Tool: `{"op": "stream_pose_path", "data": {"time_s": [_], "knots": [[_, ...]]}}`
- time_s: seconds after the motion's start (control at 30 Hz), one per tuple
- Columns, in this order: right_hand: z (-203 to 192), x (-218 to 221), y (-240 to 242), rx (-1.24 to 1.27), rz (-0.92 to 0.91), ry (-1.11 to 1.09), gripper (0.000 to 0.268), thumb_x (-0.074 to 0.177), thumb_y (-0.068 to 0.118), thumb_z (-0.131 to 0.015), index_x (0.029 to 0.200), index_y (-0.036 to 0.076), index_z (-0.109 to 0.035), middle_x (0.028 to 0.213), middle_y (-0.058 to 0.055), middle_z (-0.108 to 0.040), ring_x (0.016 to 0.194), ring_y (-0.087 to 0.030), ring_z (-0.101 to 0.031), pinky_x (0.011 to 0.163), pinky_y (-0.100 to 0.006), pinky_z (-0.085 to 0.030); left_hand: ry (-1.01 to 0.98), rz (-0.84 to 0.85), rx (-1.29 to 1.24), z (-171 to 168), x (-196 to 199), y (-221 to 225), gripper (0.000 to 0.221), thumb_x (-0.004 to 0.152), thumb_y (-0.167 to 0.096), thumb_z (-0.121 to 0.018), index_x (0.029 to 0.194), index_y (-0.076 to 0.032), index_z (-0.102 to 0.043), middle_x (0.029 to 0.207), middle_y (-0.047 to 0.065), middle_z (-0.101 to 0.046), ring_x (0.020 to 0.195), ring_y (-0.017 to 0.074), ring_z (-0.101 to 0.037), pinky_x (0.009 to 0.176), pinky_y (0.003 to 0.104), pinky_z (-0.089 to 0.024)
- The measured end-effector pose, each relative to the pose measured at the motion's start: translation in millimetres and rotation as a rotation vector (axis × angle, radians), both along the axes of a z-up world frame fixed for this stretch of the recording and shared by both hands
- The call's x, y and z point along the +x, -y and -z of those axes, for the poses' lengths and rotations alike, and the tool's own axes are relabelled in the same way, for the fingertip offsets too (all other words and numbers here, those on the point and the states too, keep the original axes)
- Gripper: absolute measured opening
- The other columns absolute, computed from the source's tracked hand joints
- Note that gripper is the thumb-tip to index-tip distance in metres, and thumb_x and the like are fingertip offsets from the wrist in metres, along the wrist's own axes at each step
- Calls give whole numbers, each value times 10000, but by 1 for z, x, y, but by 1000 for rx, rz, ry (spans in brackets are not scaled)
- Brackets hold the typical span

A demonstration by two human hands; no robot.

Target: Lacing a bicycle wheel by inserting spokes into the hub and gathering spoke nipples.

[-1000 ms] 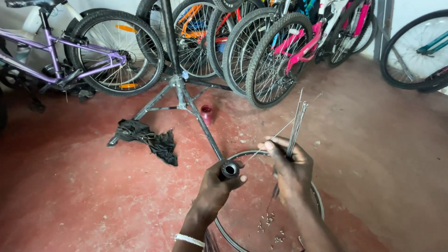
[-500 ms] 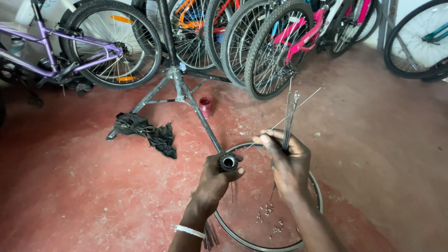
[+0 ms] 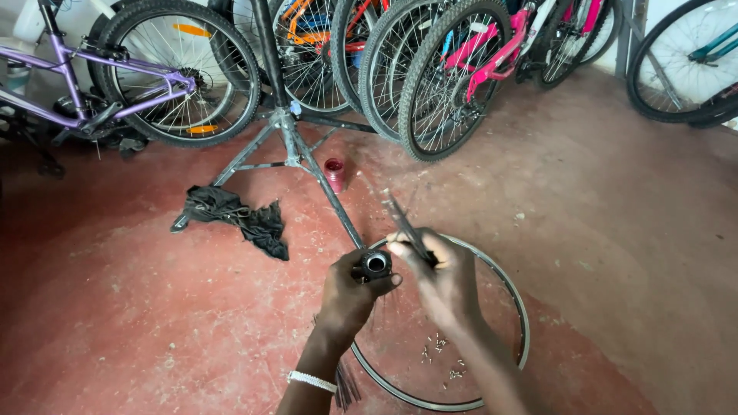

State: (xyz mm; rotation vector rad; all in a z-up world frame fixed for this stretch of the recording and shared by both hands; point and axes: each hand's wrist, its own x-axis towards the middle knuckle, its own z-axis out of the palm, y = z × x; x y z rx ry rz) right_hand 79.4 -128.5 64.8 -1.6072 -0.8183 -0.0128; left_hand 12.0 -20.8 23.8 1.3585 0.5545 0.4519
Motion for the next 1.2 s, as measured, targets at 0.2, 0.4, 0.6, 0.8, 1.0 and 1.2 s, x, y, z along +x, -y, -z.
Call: {"op": "stream_pose_path", "data": {"time_s": [0.2,0.4,0.6,0.8,1.0,1.2], "knots": [[-2,-2,1,-139,16,56,316,774,167,-642,1073,67,-625,845,-8,-688,698,-112,-604,644,-249,-490,-96,-46,146,1,0,-1,459,657,-44,-752,1091,13,-613,882,78,-684,777,141,-632,710,251,-539],[1,5,1,12,-3,-33,207,826,149,-617,995,32,-635,771,-20,-625,651,-85,-518,597,-222,-434,-134,-35,81,-10,-3,0,335,696,-45,-723,1017,-18,-631,878,74,-666,787,157,-615,735,272,-529],[12,7,-2,-16,-91,-44,162,773,74,-676,926,29,-703,562,49,-420,489,-68,-349,429,-217,-301,-81,-4,57,-3,0,0,441,639,11,-762,1069,-2,-666,824,74,-680,748,152,-598,703,256,-502],[1,0,-2,2,-35,80,89,793,45,-617,873,11,-640,822,-25,-681,674,-95,-575,628,-226,-483,-137,38,188,-1,-2,1,218,665,4,-745,873,-21,-686,725,25,-645,647,126,-551,642,248,-478],[3,7,2,-167,-54,-18,116,789,113,-647,843,31,-708,627,11,-575,546,-85,-453,494,-224,-378,-151,32,255,3,-1,1,258,645,-6,-745,894,-30,-681,734,17,-637,655,123,-553,651,251,-486],[16,16,4,-144,-132,-74,104,773,39,-635,861,19,-687,667,-6,-638,577,-77,-553,540,-213,-436,198,86,-238,8,1,-4,203,738,106,-666,925,64,-600,674,67,-516,583,138,-443,537,268,-401]]}}
